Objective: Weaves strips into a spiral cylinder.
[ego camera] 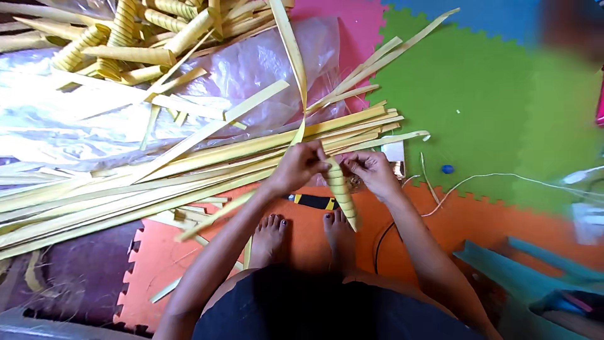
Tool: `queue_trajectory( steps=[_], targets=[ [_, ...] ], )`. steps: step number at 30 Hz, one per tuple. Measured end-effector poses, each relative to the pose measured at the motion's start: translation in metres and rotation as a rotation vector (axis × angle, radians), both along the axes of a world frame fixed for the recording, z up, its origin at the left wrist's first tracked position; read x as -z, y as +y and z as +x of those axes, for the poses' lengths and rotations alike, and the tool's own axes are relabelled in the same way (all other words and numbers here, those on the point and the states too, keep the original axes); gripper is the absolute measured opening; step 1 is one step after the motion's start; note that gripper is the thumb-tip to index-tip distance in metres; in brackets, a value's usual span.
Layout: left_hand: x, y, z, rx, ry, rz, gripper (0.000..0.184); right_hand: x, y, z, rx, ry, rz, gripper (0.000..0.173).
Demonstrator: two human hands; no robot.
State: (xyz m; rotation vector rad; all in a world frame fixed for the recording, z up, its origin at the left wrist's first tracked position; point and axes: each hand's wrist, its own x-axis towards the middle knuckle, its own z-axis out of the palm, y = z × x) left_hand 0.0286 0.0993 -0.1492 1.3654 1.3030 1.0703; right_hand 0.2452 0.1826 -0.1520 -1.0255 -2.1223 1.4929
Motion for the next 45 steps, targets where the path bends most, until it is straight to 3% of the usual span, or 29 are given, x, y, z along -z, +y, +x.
queue_trajectory(
  steps=[4, 8, 12, 17, 22, 26, 28, 30, 33, 45],
  targets=[
    [0.020, -0.013, -0.031, -0.067, -0.350, -0.121, 0.017, 0.037, 0.005, 0.015, -0.084, -0.444, 0.133, 0.009],
    [0.020, -0.018, -0.040, -0.193, -0.493, -0.104, 0.024, 0.061, -0.007, 0.011, -0.183, -0.570, 0.240, 0.011],
    [0.020, -0.015, -0.046, -0.140, -0.498, 0.008, 0.017, 0.072, -0.007, 0.008, -0.285, -0.696, 0.321, 0.023],
    [0.012, -0.013, -0.042, -0.091, -0.350, 0.131, 0.011, 0.046, -0.008, 0.017, -0.117, -0.445, 0.339, 0.014],
    [-0.010, -0.011, -0.009, -0.087, -0.221, 0.273, 0.007, -0.030, -0.021, 0.005, 0.090, -0.122, 0.515, 0.016],
    [-0.041, -0.018, 0.011, -0.043, -0.203, 0.308, 0.005, -0.070, -0.032, -0.011, 0.177, 0.345, 0.407, 0.013],
    [-0.049, -0.022, 0.014, -0.020, -0.216, 0.341, 0.005, -0.077, -0.034, -0.017, 0.161, 0.459, 0.393, 0.008],
    [-0.053, -0.025, 0.015, -0.012, -0.216, 0.355, 0.004, -0.081, -0.034, -0.021, 0.108, 0.488, 0.399, 0.002],
    [-0.056, -0.030, 0.016, -0.019, -0.241, 0.377, 0.004, -0.087, -0.038, -0.023, 0.051, 0.442, 0.433, 0.006],
    [-0.063, -0.033, 0.024, -0.047, -0.315, 0.397, 0.002, -0.101, -0.044, -0.023, 0.036, 0.331, 0.578, 0.008]
  ],
)
